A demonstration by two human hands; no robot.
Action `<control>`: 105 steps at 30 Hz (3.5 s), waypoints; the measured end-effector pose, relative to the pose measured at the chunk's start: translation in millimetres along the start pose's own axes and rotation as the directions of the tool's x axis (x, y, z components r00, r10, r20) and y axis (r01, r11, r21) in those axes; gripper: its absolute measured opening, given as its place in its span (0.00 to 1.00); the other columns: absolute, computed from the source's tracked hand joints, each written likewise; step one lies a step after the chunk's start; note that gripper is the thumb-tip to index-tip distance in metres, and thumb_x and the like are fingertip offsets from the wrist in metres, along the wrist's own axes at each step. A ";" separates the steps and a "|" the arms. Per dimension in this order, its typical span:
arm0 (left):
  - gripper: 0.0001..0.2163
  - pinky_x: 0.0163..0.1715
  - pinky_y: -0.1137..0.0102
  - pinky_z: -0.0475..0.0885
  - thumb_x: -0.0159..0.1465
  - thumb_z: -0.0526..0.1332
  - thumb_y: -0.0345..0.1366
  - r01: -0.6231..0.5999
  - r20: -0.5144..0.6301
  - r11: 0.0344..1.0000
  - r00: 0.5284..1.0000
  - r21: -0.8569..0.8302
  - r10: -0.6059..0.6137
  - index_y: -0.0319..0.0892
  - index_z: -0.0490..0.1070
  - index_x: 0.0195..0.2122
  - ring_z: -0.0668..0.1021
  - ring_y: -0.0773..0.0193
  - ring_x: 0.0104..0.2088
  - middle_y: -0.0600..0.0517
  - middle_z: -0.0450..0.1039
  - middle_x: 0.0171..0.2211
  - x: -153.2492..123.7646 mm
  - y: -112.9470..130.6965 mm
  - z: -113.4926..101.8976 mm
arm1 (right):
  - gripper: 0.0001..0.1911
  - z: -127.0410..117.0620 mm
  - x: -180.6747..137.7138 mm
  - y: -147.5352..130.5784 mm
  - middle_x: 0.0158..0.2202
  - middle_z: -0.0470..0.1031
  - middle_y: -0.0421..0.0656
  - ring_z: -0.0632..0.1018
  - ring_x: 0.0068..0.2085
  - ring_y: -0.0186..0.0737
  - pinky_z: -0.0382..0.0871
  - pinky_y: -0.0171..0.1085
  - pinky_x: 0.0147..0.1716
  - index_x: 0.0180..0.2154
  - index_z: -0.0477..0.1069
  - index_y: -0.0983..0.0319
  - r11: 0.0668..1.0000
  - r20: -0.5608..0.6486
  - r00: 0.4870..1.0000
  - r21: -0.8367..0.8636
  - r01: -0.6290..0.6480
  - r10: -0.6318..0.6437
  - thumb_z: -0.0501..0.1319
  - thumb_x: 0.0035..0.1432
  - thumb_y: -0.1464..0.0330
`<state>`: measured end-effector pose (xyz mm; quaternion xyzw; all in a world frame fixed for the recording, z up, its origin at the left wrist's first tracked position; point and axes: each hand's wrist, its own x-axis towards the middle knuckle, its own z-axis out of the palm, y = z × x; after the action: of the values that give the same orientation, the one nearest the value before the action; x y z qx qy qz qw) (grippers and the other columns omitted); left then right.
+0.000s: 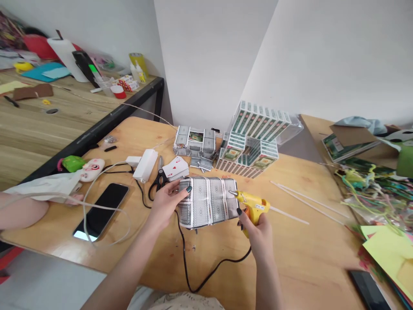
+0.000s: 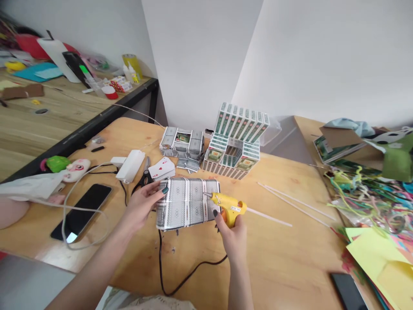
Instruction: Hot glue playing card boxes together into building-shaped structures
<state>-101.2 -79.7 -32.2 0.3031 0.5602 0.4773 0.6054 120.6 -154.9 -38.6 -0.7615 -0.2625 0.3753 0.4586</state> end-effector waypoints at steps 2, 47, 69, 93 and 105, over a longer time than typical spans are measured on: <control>0.19 0.36 0.72 0.71 0.48 0.69 0.35 -0.008 -0.002 1.000 1.000 0.024 0.008 0.39 0.75 0.42 0.79 0.61 0.38 0.47 0.78 0.41 -0.2 0.1 -1.0 | 0.20 0.1 -0.5 0.0 0.19 0.71 0.38 0.69 0.21 0.32 0.61 0.30 0.18 0.28 0.66 0.63 1.000 0.017 1.000 -0.017 -0.006 0.006 0.67 0.41 0.55; 0.26 0.45 0.64 0.72 0.45 0.71 0.37 -0.011 0.154 1.000 0.988 0.002 0.010 0.39 0.74 0.47 0.78 0.56 0.43 0.47 0.78 0.44 -21.9 -5.2 22.7 | 0.07 -0.6 -19.3 -70.4 0.22 0.68 0.41 0.66 0.19 0.35 0.50 0.33 0.21 0.32 0.64 0.62 0.303 0.261 0.788 -0.819 0.486 -0.558 0.53 0.53 0.66; 0.23 0.47 0.65 0.69 0.48 0.71 0.41 0.072 0.148 0.991 0.987 -0.115 -0.054 0.41 0.75 0.46 0.76 0.54 0.48 0.46 0.78 0.43 -19.4 -13.3 22.8 | 0.07 -9.6 -23.4 -64.7 0.19 0.63 0.39 0.64 0.19 0.35 0.54 0.34 0.21 0.30 0.66 0.63 0.351 0.302 0.822 -0.794 0.497 -0.482 0.52 0.53 0.67; 0.23 0.50 0.65 0.67 0.46 0.72 0.32 0.135 0.171 0.972 0.980 -0.191 -0.102 0.40 0.74 0.46 0.77 0.58 0.46 0.47 0.77 0.45 -21.4 -7.6 24.8 | 0.10 -19.3 -45.1 -42.5 0.20 0.68 0.40 0.69 0.19 0.38 0.59 0.35 0.20 0.31 0.69 0.62 0.486 0.274 0.865 -0.737 0.470 -0.420 0.54 0.52 0.62; 0.25 0.31 0.74 0.70 0.44 0.72 0.26 0.272 0.222 0.935 0.949 -0.226 -0.222 0.38 0.69 0.45 0.79 0.66 0.32 0.50 0.79 0.34 -14.0 -6.8 19.4 | 0.13 -60.4 19.5 38.9 0.17 0.71 0.40 0.74 0.23 0.45 0.65 0.38 0.20 0.24 0.68 0.59 0.935 -0.291 0.940 -0.249 -0.253 0.177 0.65 0.39 0.57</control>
<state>-79.7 -91.8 -29.2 0.1949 0.4668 0.4331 0.7460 183.1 -187.9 -61.9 -0.8866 -0.1645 0.2772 0.3317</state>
